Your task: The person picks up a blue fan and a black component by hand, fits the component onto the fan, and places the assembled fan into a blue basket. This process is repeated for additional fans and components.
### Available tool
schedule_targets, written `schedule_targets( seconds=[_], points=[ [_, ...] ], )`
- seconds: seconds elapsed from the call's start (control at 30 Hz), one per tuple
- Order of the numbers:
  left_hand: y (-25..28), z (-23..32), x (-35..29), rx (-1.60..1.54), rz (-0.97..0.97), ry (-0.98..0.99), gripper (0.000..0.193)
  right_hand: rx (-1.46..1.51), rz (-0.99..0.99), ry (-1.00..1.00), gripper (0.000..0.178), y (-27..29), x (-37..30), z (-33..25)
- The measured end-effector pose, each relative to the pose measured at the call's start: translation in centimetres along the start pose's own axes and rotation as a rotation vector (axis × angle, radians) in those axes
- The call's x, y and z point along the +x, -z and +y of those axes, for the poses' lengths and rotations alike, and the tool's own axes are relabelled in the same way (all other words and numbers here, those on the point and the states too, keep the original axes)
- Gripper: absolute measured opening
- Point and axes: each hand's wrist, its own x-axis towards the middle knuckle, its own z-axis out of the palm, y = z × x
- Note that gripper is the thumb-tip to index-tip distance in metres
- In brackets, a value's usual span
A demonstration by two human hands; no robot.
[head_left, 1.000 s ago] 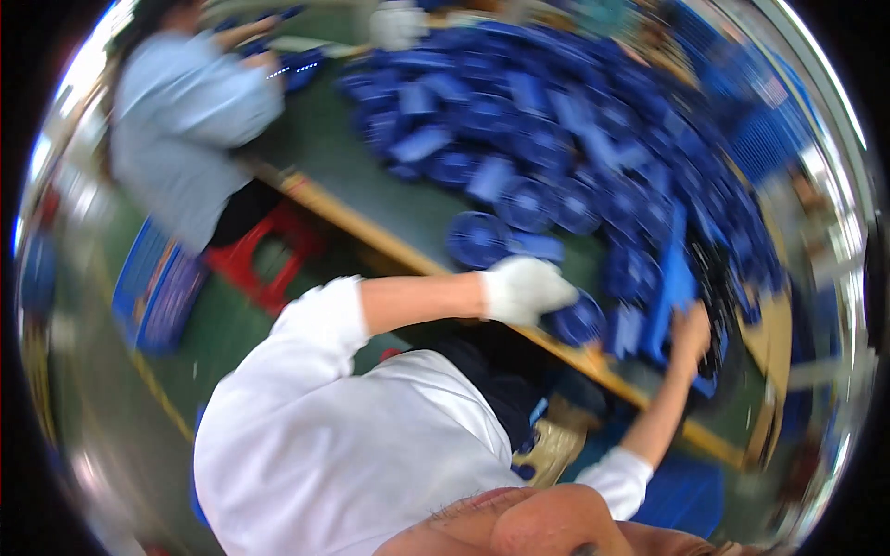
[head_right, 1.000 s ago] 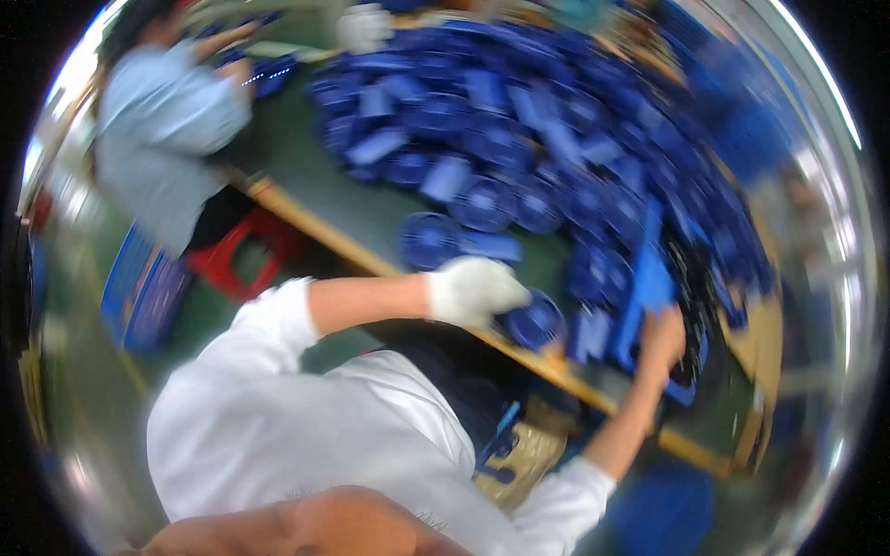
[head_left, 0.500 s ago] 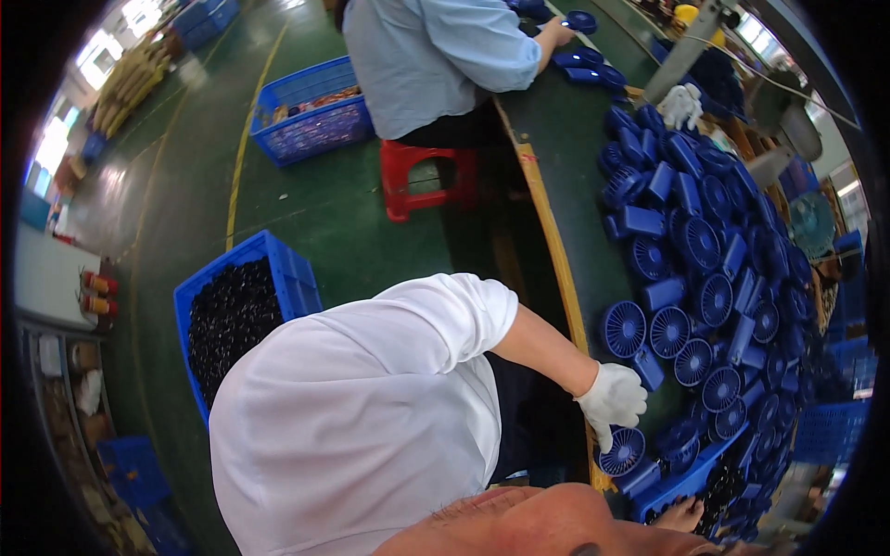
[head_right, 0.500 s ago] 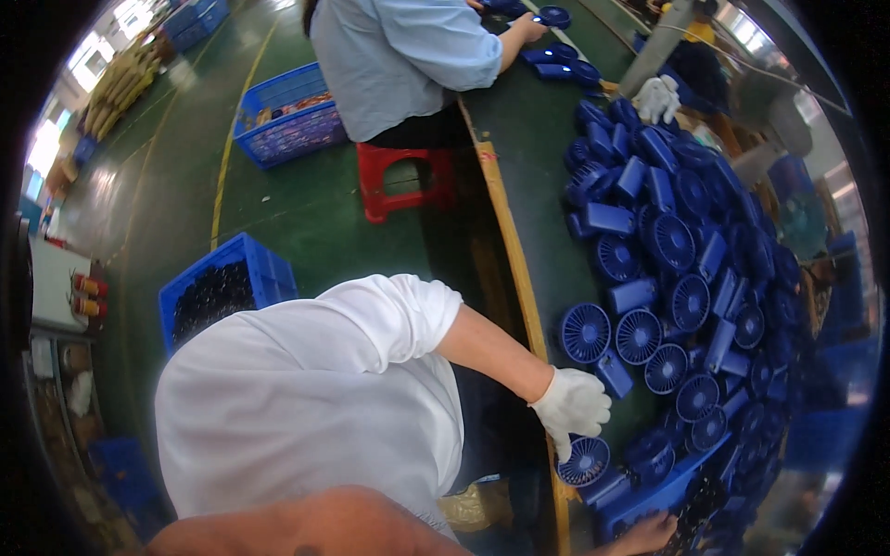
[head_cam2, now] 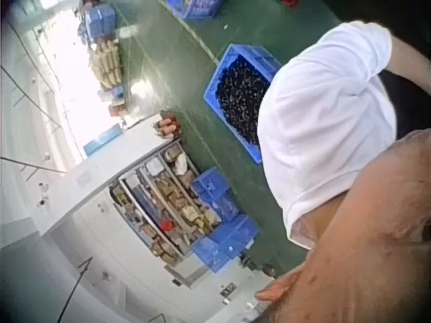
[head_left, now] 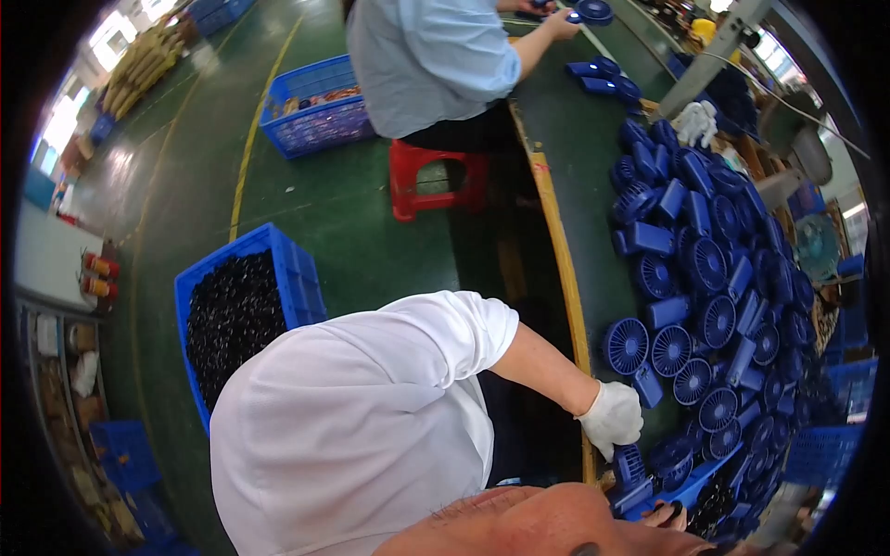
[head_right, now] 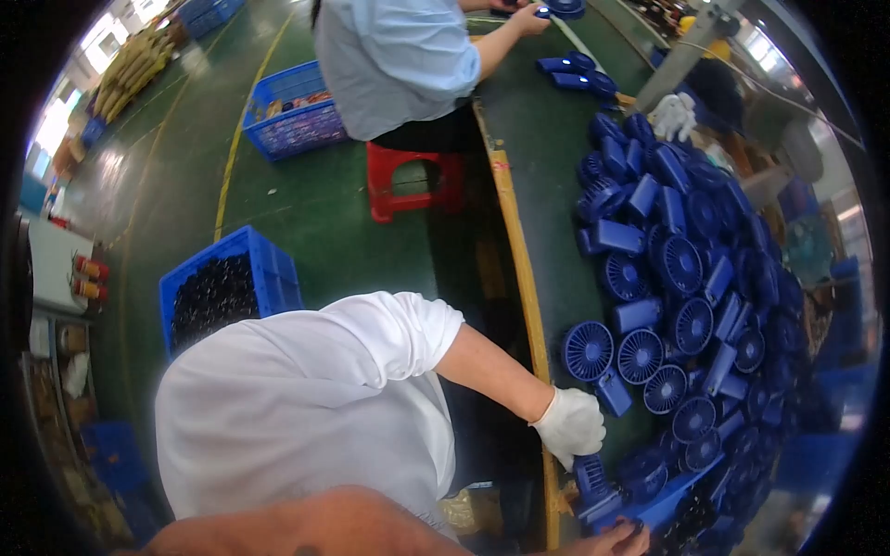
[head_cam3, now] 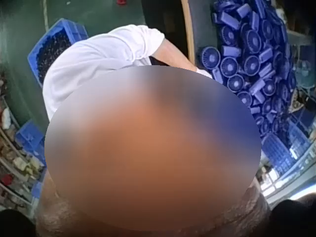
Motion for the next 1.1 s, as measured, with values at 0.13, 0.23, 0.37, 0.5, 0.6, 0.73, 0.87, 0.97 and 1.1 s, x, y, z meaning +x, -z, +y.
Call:
schedule_targets(
  seconds=[0.13,0.23,0.37,0.5,0.6,0.73,0.87,0.97,1.1],
  points=[
    [1.0,0.7,0.0,-0.027,-0.054,0.002,0.052,0.006,0.162,-0.007,0.02,-2.0,-3.7,-12.3],
    [3.5,0.9,-1.1,-0.257,0.125,0.356,0.056,-0.015,0.211,0.02,0.018,-4.2,-3.2,-14.7],
    [4.3,-0.2,-2.6,-0.987,0.443,0.478,0.039,0.121,0.229,0.235,0.016,-8.3,-2.1,-16.6],
    [4.9,1.0,-3.4,-1.606,0.45,0.572,0.025,0.106,0.2,0.381,0.019,-10.2,-2.1,-18.5],
    [4.7,1.9,-3.7,-1.651,0.35,0.628,0.041,-0.053,0.346,0.547,0.024,-11.0,-2.0,-18.5],
    [1.7,2.3,-4.8,-1.358,0.57,0.565,0.048,-0.239,0.282,0.825,0.022,-11.6,-4.0,-19.8],
    [2.4,2.6,-6.8,-1.277,0.445,0.519,0.041,-0.084,0.251,0.805,0.025,-12.3,-7.1,-18.7],
    [2.7,3.5,-6.4,-1.288,0.427,0.576,0.035,0.155,0.251,0.601,0.029,-11.7,-8.0,-18.0],
    [2.5,3.3,-5.2,-1.259,0.272,0.653,0.036,0.413,0.228,0.091,0.02,-10.8,-10.1,-15.9]
  ],
)
